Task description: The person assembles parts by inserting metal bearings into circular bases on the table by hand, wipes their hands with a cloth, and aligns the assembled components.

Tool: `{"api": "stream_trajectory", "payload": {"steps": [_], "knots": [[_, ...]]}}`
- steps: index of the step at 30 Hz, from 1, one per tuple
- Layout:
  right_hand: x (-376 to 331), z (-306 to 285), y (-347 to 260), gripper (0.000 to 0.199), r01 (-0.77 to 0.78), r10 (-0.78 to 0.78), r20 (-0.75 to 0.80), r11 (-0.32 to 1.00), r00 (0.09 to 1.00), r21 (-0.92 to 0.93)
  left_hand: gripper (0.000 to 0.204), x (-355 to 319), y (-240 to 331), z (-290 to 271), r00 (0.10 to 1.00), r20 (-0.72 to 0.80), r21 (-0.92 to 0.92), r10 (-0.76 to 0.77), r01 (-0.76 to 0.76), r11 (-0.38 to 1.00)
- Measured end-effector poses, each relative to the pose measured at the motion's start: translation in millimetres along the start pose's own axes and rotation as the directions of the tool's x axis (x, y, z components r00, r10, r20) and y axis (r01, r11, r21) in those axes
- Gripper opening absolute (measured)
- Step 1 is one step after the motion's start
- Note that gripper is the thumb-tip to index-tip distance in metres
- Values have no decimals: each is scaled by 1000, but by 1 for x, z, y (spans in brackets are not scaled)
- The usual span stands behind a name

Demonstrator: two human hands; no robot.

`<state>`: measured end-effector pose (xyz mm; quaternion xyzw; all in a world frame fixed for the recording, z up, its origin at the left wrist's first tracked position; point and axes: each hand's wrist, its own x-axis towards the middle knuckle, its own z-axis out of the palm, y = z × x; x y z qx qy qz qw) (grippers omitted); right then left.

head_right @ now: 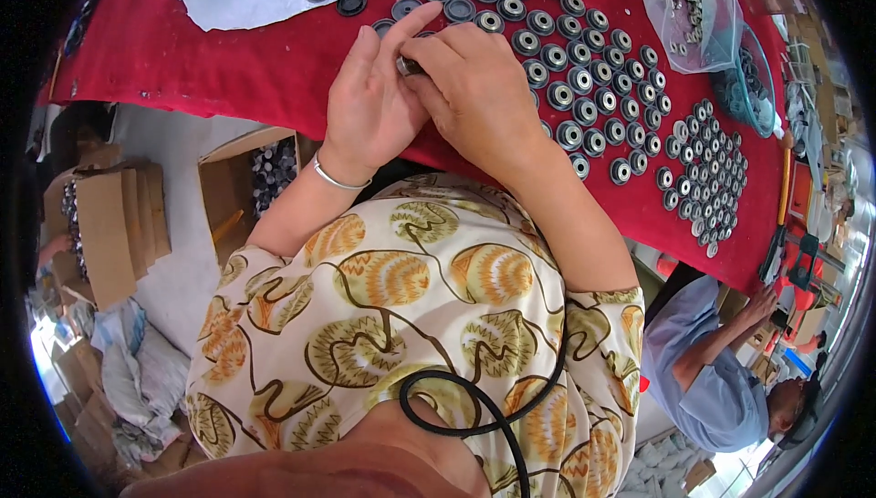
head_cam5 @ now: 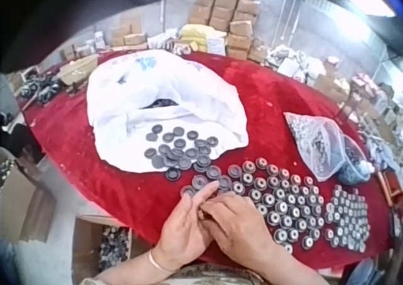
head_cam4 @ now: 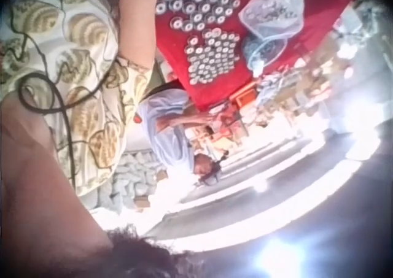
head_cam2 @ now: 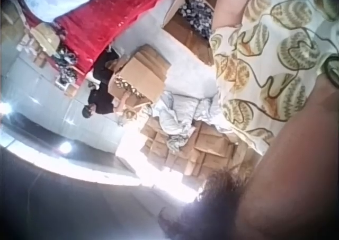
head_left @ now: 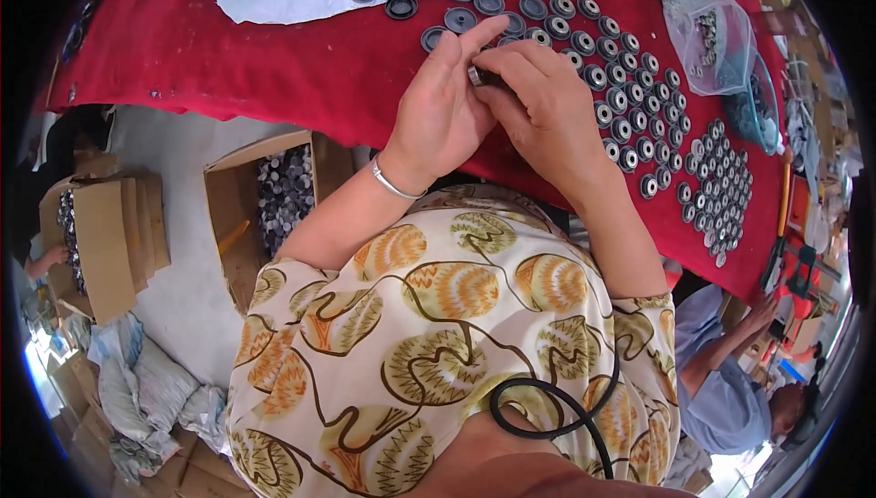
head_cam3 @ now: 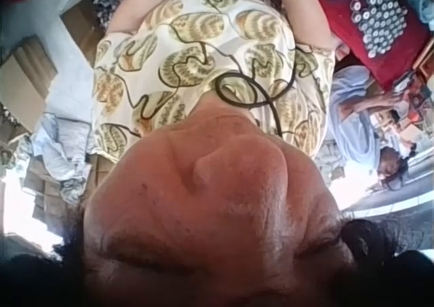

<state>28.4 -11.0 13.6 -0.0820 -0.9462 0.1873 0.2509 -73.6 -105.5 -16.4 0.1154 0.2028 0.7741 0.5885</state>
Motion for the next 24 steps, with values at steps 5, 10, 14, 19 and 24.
{"api": "stream_trajectory", "payload": {"steps": [5, 10, 14, 19, 24], "knots": [[8, 0, 8, 30, -114, 100, 78, 973, 992, 203, 69, 1, 3, -6, 999, 44, 30, 29, -31, 999], [23, -23, 57, 23, -312, 319, -24, 939, 948, 143, 66, 8, 11, -17, 993, 59, -121, 97, -90, 989], [25, -23, 93, 24, -265, 266, -25, 941, 964, -211, 65, 4, 21, -39, 987, 124, -331, 104, -58, 942], [22, -16, 97, 22, -202, 218, 30, 941, 975, -271, 64, 0, 15, -50, 978, 175, -410, 113, -32, 911], [23, -13, 96, 20, -148, 172, 57, 944, 983, -295, 64, -3, 15, -46, 978, 187, -392, 95, -14, 920]]}}
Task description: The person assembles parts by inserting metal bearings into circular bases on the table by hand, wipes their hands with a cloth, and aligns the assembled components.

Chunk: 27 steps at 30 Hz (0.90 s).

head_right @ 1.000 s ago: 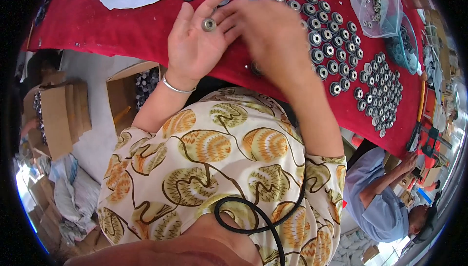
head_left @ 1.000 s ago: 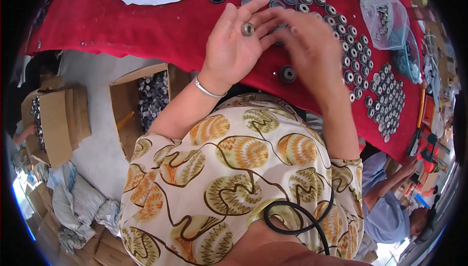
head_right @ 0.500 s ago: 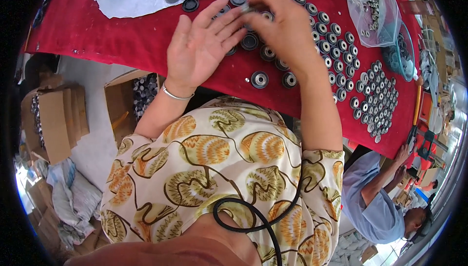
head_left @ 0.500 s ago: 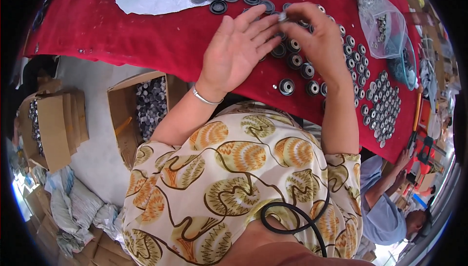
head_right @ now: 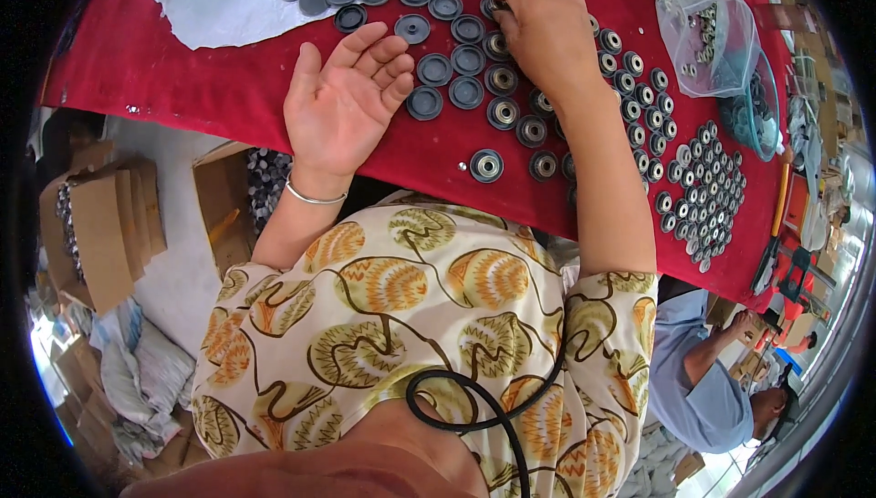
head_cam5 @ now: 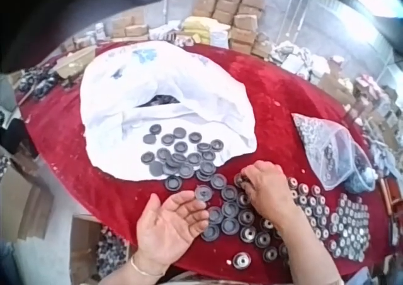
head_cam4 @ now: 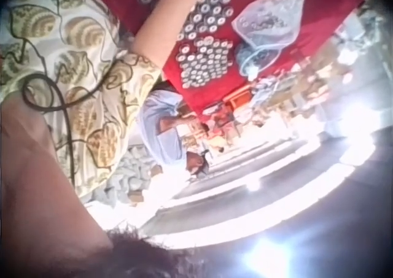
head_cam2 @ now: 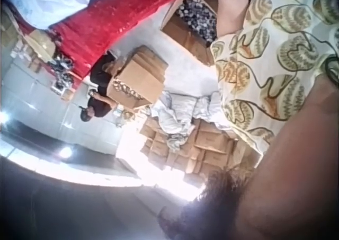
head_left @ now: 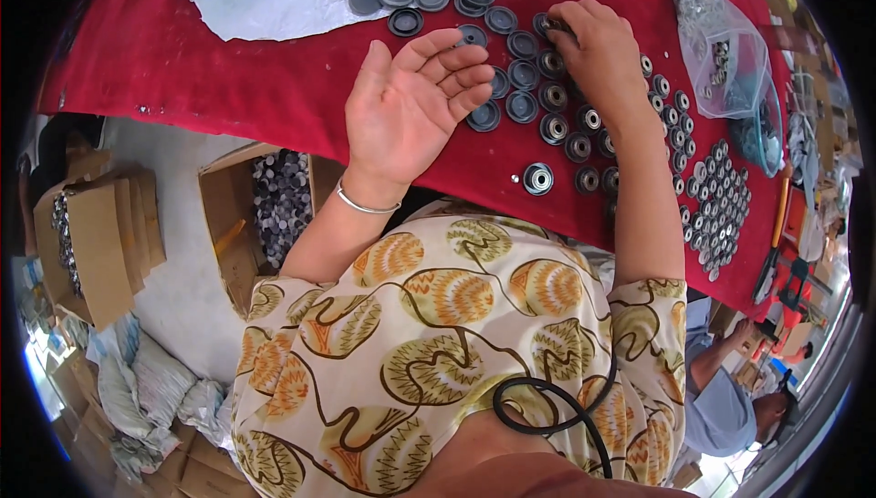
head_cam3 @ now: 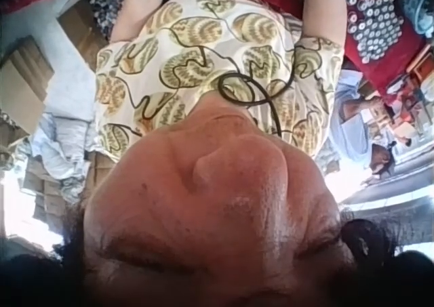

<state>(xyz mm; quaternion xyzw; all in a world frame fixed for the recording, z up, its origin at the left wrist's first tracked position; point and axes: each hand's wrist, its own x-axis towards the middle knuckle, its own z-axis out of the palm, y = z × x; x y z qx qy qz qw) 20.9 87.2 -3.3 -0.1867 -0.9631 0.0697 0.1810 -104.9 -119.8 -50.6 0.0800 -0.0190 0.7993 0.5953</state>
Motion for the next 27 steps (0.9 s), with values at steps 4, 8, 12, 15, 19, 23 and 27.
{"api": "stream_trajectory", "payload": {"steps": [4, 8, 12, 15, 19, 23, 27], "knots": [[-5, -4, -2, 20, 46, -49, -26, 995, 998, -90, 64, 1, -1, 2, 1000, 2, 12, 3, -3, 1000], [-12, -6, -5, 29, 118, -122, -21, 987, 992, -113, 65, 2, 0, 5, 1000, 2, 3, -10, 10, 1000], [-21, -10, -22, 40, 124, -108, 81, 963, 991, -240, 66, -1, -2, 6, 1000, -5, 16, -4, 4, 1000], [-24, -7, -29, 38, 129, -126, 29, 944, 992, -304, 66, 2, -2, 8, 1000, 19, 25, -20, 20, 1000], [-22, -5, -19, 33, 68, -73, -13, 975, 997, -210, 66, 10, -4, 9, 999, 36, -15, -30, 30, 999], [-23, 0, 7, 26, 57, -47, -101, 994, 994, 96, 64, 11, 1, -1, 1000, -7, 3, -18, 18, 1000], [-33, -57, 46, 25, -64, 114, -423, 989, 899, 130, 63, 2, 13, -2, 1000, -16, 57, -21, 22, 998]]}}
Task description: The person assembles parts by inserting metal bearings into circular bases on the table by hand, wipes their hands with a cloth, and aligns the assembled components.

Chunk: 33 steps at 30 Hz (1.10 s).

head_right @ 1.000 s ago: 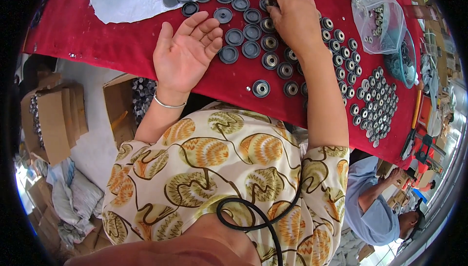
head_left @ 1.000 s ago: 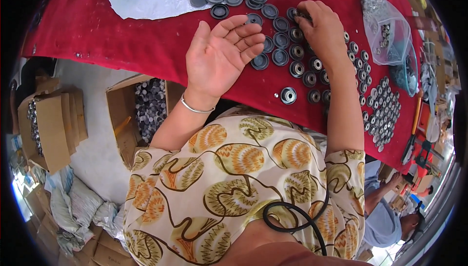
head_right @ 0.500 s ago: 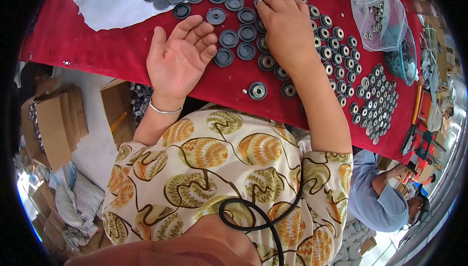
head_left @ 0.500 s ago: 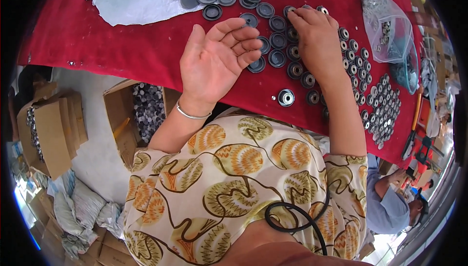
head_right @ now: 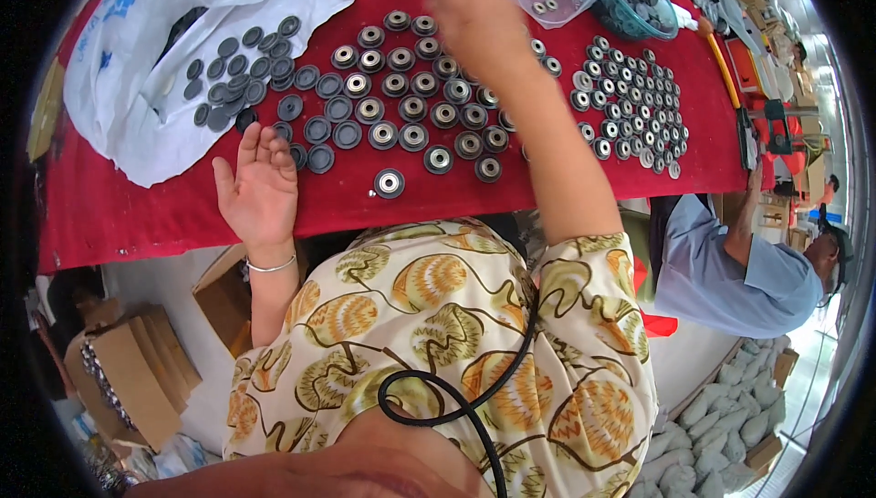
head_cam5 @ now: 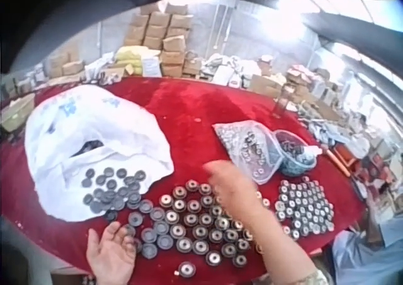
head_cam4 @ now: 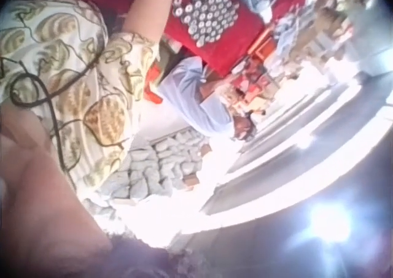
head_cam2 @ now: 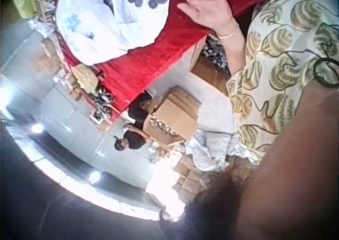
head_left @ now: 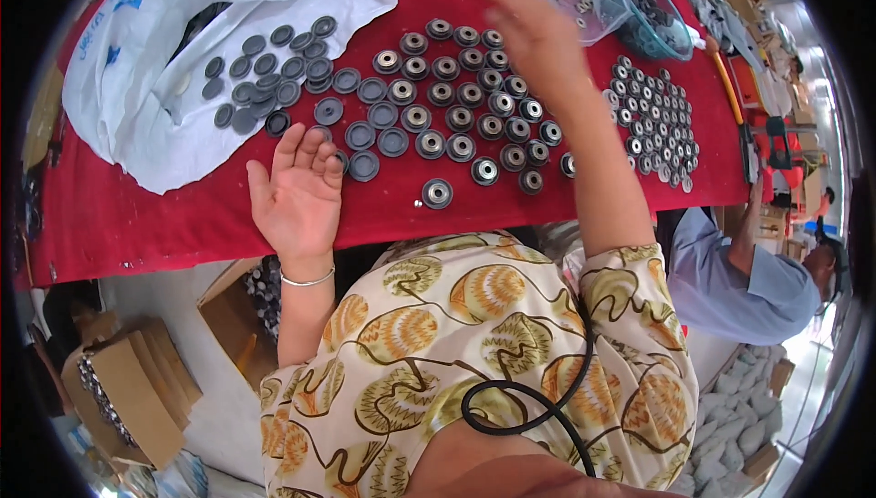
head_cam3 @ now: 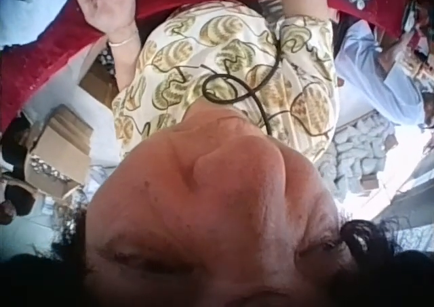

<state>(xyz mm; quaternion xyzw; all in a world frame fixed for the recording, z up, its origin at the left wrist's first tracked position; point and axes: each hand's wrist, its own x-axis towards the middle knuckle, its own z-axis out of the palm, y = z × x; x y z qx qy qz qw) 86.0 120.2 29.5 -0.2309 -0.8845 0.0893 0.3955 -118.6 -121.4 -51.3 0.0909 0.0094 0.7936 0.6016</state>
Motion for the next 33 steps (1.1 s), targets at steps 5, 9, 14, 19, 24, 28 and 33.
{"api": "stream_trajectory", "payload": {"steps": [5, 9, 14, 19, 24, 28, 33], "knots": [[-20, -76, 98, 25, -422, 393, -171, 885, 904, -197, 61, 1, 11, 2, 1000, -11, 26, -24, 25, 999], [-14, -72, 144, 25, -383, 410, 19, 866, 912, -321, 58, 2, 18, 1, 999, 20, 59, -25, 24, 998], [16, -36, 159, 31, -245, 711, 465, 652, 527, -718, 57, 1, 22, -2, 999, -35, 100, 27, -24, 995], [14, -27, 172, 31, -221, 579, 443, 744, 685, -630, 57, 0, 22, 2, 994, -82, 150, 66, -53, 987], [22, -13, 206, 36, -523, 674, 197, 696, 712, -492, 57, 3, 18, 8, 990, -129, 144, 49, -30, 989], [38, 21, 202, 53, -460, 617, 237, 745, 750, -483, 55, 1, 16, 7, 991, -120, 166, 66, -46, 985], [45, 45, 178, 52, -380, 600, 260, 727, 757, -572, 55, -1, 19, 8, 989, -122, 193, 87, -63, 979]]}}
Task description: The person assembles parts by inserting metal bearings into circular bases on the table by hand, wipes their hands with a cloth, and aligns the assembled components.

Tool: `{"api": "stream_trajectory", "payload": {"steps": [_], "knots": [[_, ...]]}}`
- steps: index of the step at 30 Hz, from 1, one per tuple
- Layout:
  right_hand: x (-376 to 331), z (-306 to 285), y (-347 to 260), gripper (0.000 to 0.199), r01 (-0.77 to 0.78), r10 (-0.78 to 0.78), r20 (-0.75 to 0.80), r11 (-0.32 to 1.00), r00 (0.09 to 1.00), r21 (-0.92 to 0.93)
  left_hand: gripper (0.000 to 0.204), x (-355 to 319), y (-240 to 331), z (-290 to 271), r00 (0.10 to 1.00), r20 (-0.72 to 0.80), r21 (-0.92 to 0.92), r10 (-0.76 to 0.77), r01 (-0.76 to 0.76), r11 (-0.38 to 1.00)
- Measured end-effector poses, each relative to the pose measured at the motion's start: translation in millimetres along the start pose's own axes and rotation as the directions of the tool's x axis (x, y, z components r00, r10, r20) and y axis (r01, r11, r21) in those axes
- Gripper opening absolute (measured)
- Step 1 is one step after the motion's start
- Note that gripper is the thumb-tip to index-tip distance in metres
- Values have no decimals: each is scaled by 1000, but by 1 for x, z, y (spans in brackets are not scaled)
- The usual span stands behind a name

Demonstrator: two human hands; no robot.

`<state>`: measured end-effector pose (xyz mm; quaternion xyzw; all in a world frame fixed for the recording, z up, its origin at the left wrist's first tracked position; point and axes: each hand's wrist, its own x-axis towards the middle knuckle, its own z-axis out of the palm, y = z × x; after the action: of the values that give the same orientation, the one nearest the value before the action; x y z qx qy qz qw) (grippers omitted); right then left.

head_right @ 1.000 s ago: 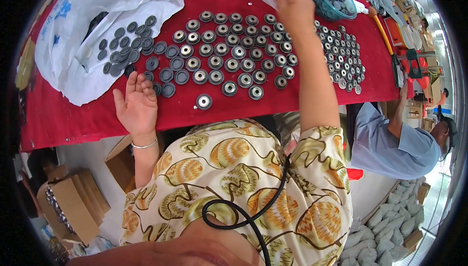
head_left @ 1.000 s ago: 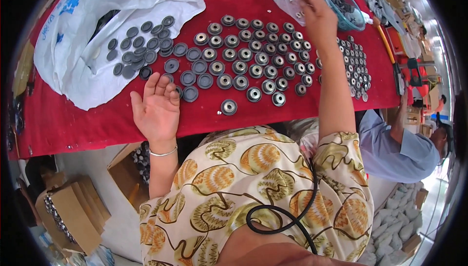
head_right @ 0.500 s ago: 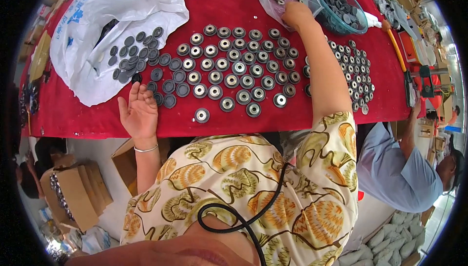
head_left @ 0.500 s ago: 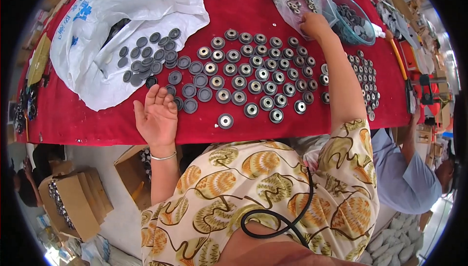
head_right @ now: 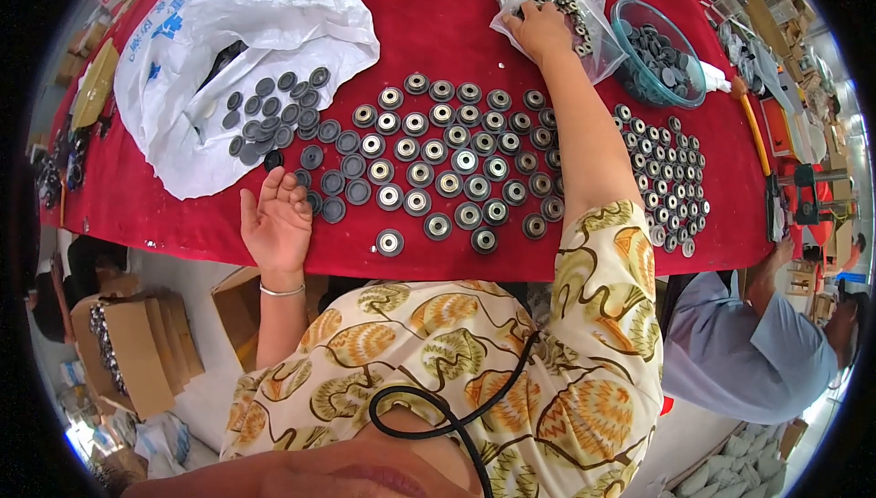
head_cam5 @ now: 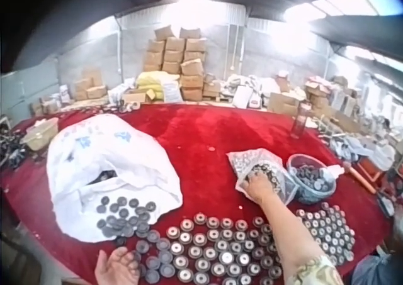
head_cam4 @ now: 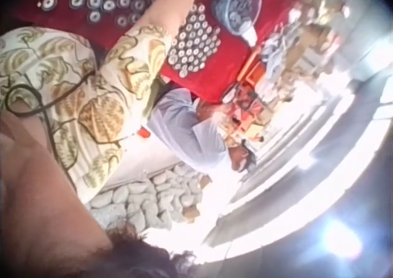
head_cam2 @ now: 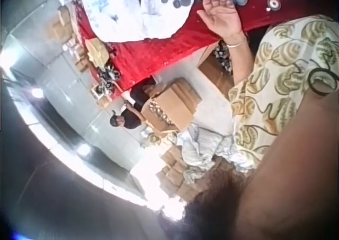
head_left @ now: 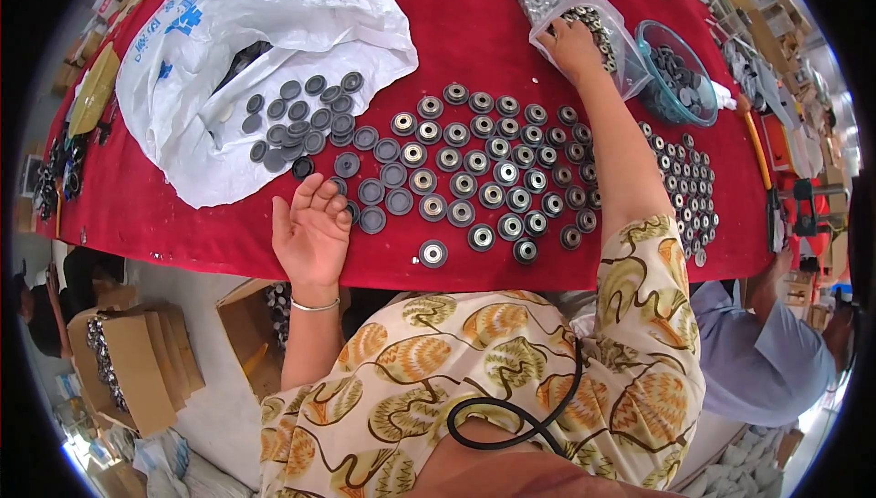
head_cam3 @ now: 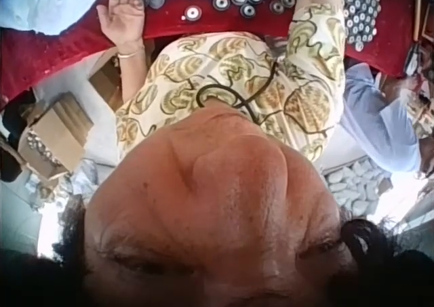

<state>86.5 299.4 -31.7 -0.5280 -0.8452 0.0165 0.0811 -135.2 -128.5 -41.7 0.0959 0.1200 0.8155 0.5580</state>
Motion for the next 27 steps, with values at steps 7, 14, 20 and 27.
{"api": "stream_trajectory", "payload": {"steps": [7, 14, 20, 27], "knots": [[-11, 4, 19, 26, 64, -85, -171, 990, 981, -125, 56, 4, -4, 2, 999, 31, -19, -35, 35, 999], [-21, -9, 31, 25, 125, -176, -137, 940, 975, -318, 53, 0, -3, 1, 999, 34, 37, -38, 36, 999], [-34, -2, 15, 28, -222, 166, -257, 952, 952, -210, 53, 0, -4, 3, 998, 48, 11, -40, 40, 999], [-27, -1, 34, 30, 11, -28, -197, 996, 980, -88, 52, -1, -3, 5, 998, 40, 18, -40, 39, 999]]}}
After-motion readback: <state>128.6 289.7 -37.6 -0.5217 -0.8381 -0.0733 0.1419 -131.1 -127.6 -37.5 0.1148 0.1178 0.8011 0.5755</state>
